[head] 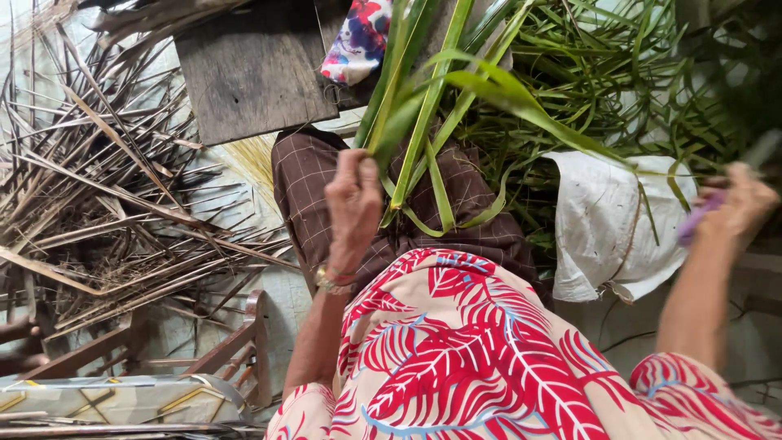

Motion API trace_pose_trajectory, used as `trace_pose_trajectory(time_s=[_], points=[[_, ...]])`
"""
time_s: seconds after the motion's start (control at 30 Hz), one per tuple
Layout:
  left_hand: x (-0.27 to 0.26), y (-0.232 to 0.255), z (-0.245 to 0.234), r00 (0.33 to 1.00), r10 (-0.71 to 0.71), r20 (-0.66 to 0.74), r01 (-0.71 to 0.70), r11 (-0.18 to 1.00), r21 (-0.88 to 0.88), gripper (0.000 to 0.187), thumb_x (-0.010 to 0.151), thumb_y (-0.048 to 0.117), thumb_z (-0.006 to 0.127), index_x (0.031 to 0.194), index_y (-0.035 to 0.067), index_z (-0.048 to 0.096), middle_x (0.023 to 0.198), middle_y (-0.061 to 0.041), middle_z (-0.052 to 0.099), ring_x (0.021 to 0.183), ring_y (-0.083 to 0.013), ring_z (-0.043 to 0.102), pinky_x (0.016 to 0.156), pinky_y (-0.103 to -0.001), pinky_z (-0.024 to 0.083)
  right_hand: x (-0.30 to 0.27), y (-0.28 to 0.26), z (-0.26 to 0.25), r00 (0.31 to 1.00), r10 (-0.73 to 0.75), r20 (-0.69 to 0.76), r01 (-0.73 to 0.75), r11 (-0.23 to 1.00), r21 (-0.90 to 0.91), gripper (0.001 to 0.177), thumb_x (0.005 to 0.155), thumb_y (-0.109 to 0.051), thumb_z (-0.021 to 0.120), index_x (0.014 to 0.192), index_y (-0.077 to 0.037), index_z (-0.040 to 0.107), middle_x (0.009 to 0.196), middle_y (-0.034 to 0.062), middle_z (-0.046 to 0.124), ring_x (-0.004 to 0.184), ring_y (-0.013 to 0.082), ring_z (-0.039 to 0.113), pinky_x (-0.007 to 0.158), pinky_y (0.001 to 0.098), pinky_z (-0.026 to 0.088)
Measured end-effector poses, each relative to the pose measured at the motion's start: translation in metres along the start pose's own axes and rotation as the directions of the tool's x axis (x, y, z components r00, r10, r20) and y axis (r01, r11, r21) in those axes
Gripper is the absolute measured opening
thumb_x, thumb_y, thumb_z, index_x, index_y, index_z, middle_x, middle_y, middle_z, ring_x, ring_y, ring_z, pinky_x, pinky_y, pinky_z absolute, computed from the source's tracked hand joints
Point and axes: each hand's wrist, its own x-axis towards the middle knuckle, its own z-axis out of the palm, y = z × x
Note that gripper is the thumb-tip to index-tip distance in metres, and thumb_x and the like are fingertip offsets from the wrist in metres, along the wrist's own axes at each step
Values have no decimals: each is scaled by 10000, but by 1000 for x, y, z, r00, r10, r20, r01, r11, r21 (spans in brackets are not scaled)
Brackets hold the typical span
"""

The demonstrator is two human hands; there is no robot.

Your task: Stripping the leafy part from palm fronds to collect the midribs using a small knife

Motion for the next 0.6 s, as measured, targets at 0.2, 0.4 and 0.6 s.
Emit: trace_pose_trajectory(time_s=[0.2, 0.4, 0.6], points=[[0, 14, 88, 997, 4, 78, 8, 989, -151, 81, 1014, 193, 618, 991, 127, 657, 822, -89, 622, 758, -216, 665, 668, -343, 534, -253, -71, 160, 702, 263, 662, -271, 958, -93, 178, 1034, -284, 627, 1148, -184, 720, 628, -73, 484, 458, 24, 496, 333, 155, 418], [-15, 19, 122, 980, 23, 197, 25, 971, -238, 107, 984, 231, 682, 1068, 167, 697, 823, -61, 676, 796, -177, 676, 707, -333, 542, -311, -45, 226, 645, 267, 716, -464, 881, 90, 209, 999, -289, 641, 1057, -95, 693, 671, 45, 482, 450, 164, 457, 317, 319, 338], [-15, 36, 125, 976, 198, 90, -167, 948, -269, 21, 998, 141, 660, 982, 134, 672, 823, -54, 630, 751, -194, 650, 689, -302, 529, -315, -46, 229, 741, 202, 640, -417, 886, 203, 142, 911, -103, 768, 948, -21, 657, 632, 39, 567, 382, 84, 487, 312, 203, 407]])
